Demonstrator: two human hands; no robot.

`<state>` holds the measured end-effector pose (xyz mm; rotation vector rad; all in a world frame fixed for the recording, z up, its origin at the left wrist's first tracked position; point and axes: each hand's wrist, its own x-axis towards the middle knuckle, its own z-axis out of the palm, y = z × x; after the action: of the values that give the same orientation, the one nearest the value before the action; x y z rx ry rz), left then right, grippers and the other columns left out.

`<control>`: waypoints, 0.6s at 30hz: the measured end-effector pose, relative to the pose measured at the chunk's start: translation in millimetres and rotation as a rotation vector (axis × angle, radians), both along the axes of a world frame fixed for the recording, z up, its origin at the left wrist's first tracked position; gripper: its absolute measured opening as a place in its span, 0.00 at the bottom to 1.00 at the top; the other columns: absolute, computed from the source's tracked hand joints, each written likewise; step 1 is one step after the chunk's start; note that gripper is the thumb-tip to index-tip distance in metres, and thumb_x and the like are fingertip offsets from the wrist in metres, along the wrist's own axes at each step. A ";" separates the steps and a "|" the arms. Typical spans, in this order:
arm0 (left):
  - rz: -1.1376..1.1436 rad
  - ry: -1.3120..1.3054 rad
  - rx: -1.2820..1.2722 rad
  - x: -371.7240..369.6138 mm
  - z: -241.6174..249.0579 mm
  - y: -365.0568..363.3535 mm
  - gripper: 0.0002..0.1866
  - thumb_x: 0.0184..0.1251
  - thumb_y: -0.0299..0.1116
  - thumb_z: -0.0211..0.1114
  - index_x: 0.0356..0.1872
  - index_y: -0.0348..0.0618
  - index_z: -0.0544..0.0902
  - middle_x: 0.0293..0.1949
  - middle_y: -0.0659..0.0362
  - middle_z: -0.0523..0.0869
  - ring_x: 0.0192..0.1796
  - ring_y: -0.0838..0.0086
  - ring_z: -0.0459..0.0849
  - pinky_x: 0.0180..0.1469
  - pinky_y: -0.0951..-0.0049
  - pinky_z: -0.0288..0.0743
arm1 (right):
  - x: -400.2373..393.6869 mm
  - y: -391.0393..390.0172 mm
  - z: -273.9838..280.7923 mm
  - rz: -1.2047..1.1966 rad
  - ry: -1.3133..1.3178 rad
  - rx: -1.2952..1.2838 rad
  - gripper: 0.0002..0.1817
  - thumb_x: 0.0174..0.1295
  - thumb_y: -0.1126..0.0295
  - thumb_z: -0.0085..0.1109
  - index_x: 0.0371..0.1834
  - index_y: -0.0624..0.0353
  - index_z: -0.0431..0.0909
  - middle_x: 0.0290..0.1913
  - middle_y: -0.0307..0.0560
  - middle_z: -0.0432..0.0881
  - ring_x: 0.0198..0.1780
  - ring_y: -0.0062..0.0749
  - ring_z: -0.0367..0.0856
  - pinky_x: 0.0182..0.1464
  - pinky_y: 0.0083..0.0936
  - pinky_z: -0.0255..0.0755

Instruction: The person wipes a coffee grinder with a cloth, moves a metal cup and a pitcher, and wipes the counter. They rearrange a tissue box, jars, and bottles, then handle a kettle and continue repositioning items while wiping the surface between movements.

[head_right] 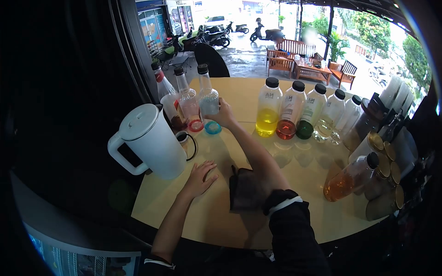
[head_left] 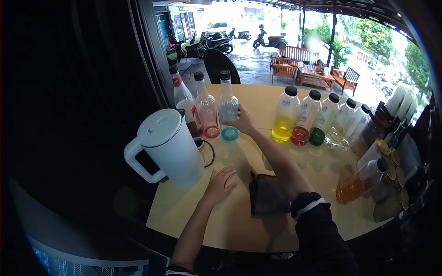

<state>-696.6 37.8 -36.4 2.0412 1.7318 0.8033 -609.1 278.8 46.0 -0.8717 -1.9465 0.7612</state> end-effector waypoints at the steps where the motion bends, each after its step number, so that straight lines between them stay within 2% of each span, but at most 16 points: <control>1: -0.004 0.011 -0.004 0.5 -0.9 0.5 0.26 0.68 0.48 0.57 0.61 0.44 0.72 0.68 0.54 0.67 0.74 0.63 0.58 0.74 0.50 0.38 | -2.2 1.1 0.2 0.000 -0.004 -0.008 0.46 0.33 0.56 0.80 0.55 0.68 0.69 0.50 0.60 0.78 0.51 0.46 0.80 0.53 0.34 0.74; 4: -0.003 0.002 -0.017 0.4 -0.1 0.6 0.27 0.68 0.49 0.56 0.62 0.44 0.72 0.69 0.55 0.67 0.74 0.64 0.57 0.75 0.51 0.38 | -5.5 -1.0 -0.2 -0.001 0.003 -0.024 0.45 0.33 0.57 0.80 0.55 0.68 0.69 0.50 0.60 0.78 0.51 0.46 0.80 0.53 0.34 0.74; 6: -0.006 0.007 -0.018 0.8 2.2 -0.6 0.27 0.69 0.49 0.56 0.62 0.44 0.72 0.69 0.55 0.67 0.74 0.64 0.57 0.74 0.51 0.38 | -5.6 -1.4 -0.6 0.029 0.011 -0.068 0.46 0.37 0.57 0.80 0.59 0.67 0.66 0.54 0.59 0.77 0.57 0.47 0.77 0.56 0.36 0.73; 12: -0.013 0.009 -0.001 0.5 1.0 -0.8 0.26 0.69 0.49 0.56 0.62 0.44 0.72 0.69 0.55 0.67 0.74 0.64 0.58 0.74 0.51 0.38 | -5.1 -0.3 -18.8 0.062 0.005 -0.146 0.45 0.39 0.59 0.79 0.59 0.68 0.65 0.55 0.58 0.76 0.58 0.46 0.76 0.57 0.35 0.73; 15: -0.014 0.003 0.001 -0.3 0.6 -0.9 0.27 0.68 0.49 0.56 0.62 0.43 0.72 0.69 0.54 0.67 0.73 0.63 0.58 0.74 0.50 0.38 | -8.4 5.3 -34.3 0.051 0.055 -0.121 0.44 0.35 0.57 0.78 0.56 0.68 0.68 0.50 0.57 0.79 0.52 0.42 0.79 0.55 0.32 0.72; 18: -0.019 0.006 0.008 -0.6 -0.7 -0.5 0.27 0.68 0.50 0.56 0.62 0.43 0.71 0.68 0.53 0.67 0.73 0.62 0.58 0.74 0.50 0.37 | -10.4 13.4 -42.2 0.067 0.061 -0.082 0.44 0.36 0.57 0.78 0.57 0.68 0.68 0.51 0.57 0.79 0.53 0.42 0.79 0.55 0.33 0.72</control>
<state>-697.2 37.3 -37.1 2.0641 1.7125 0.8005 -619.5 292.2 3.8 -0.8258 -1.9104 0.9029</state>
